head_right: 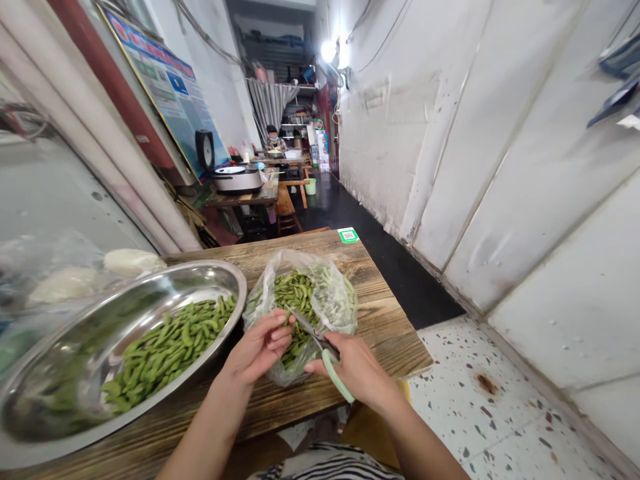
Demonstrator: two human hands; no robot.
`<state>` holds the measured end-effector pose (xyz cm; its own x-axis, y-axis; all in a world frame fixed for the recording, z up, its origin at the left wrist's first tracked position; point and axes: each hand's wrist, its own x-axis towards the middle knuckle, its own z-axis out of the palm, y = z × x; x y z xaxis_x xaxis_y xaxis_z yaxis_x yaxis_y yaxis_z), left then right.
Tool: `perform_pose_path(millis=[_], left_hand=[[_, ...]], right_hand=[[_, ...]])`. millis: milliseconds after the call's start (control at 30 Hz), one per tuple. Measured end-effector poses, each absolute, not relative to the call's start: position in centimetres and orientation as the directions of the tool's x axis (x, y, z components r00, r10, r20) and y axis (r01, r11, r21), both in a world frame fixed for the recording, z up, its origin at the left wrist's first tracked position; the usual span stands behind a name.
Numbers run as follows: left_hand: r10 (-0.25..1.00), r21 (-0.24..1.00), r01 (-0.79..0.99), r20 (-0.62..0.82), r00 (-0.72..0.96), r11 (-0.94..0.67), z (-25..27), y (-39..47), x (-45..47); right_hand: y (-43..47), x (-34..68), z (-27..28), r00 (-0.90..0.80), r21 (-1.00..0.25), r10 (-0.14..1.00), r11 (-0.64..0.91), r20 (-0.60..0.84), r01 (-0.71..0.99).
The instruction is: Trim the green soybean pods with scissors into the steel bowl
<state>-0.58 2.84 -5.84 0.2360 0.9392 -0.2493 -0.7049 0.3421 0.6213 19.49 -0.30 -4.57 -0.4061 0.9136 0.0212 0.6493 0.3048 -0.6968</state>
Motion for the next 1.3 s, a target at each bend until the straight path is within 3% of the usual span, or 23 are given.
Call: perform_pose_path(millis=[633, 1033, 1200, 1300], left_hand=[[0.909, 0.456, -0.79, -0.277, 0.312, 0.41, -6.0, 2.3, -0.1], [0.95, 0.653, -0.691, -0.192, 0.244, 0.31, -6.5, 1.6, -0.1], [0.966, 0.737, -0.628, -0.233, 0.11, 0.249, -7.2, 1.2, 0.3], [0.98, 0.839, -0.532, -0.18, -0.082, 0.11, -7.1, 1.0, -0.9]], right_hand=[[-0.4, 19.1, -4.9, -0.384, -0.714, 0.923, 0.297, 0.042, 0.634], [-0.3, 19.3, -4.9, -0.384, -0.683, 0.922, 0.317, 0.058, 0.658], [0.5, 19.2, -6.3, -0.388, -0.68, 0.921, 0.303, 0.029, 0.668], [0.8, 19.3, -6.4, -0.357, -0.659, 0.934, 0.287, 0.03, 0.695]])
